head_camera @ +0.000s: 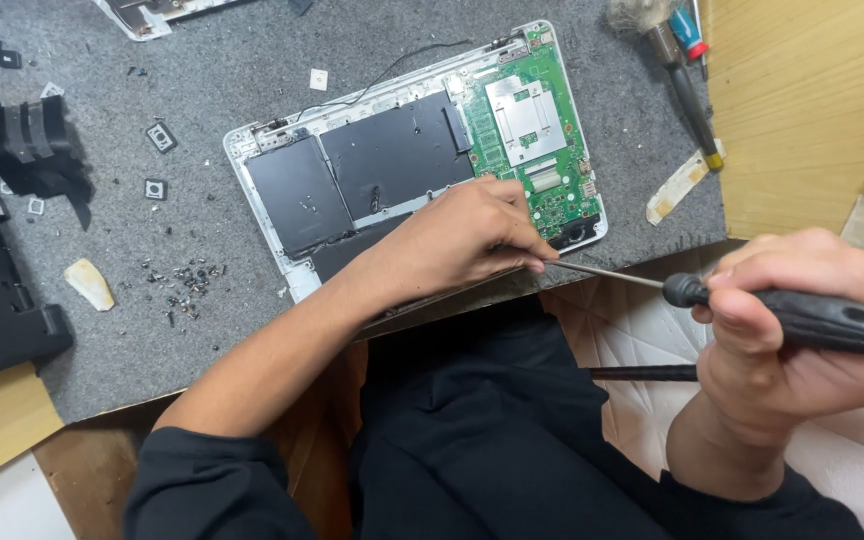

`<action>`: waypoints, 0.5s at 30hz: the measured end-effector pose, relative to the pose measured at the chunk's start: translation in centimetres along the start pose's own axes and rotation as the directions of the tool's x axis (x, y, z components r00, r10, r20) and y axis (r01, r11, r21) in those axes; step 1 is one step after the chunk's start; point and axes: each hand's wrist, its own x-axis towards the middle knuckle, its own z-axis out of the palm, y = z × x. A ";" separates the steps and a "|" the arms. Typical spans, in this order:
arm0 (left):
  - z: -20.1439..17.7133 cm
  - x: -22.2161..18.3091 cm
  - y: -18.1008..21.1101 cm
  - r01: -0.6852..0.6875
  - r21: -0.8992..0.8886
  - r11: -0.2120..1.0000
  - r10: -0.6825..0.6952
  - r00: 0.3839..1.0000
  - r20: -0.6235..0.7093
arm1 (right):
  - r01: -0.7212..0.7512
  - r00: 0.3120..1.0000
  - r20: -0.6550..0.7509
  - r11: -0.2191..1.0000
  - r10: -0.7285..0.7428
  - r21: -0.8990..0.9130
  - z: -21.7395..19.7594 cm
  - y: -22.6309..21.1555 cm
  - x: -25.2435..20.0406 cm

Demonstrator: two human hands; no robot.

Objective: The person is disassembling a white laptop by removing the back panel screws, prying the case open, and then unscrewing internal components to remove the motherboard.

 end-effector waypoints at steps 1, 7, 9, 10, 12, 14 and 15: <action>0.2 -0.1 -0.2 0.015 0.023 1.000 -0.015 1.000 0.000 | -0.083 0.976 0.200 0.996 0.088 -0.035 -0.1 -0.5 1.1; -0.1 0.3 -0.5 0.004 -0.041 0.999 -0.005 1.000 -0.021 | -0.173 0.823 0.526 0.977 0.213 -0.125 -0.2 -0.3 3.3; -0.1 0.3 -0.7 0.007 -0.053 0.999 -0.008 1.000 -0.026 | -0.122 0.966 0.219 0.989 0.137 -0.080 0.8 -1.1 2.1; 0.0 0.4 -0.7 0.019 -0.034 0.999 -0.020 1.000 -0.023 | -0.114 0.958 0.255 0.989 0.134 -0.092 0.6 -1.1 2.4; 0.0 0.4 -0.7 0.029 -0.014 0.999 -0.030 0.999 -0.018 | -0.105 0.948 0.289 0.989 0.131 -0.103 0.6 -1.3 2.8; -0.1 0.4 -0.6 0.071 -0.010 0.997 -0.071 0.997 -0.001 | -0.090 0.945 0.303 0.990 0.119 -0.106 0.8 -1.5 3.1; 0.0 0.4 -0.7 0.069 -0.009 0.998 -0.069 0.998 -0.001 | -0.088 0.946 0.302 0.990 0.117 -0.107 0.9 -1.5 3.1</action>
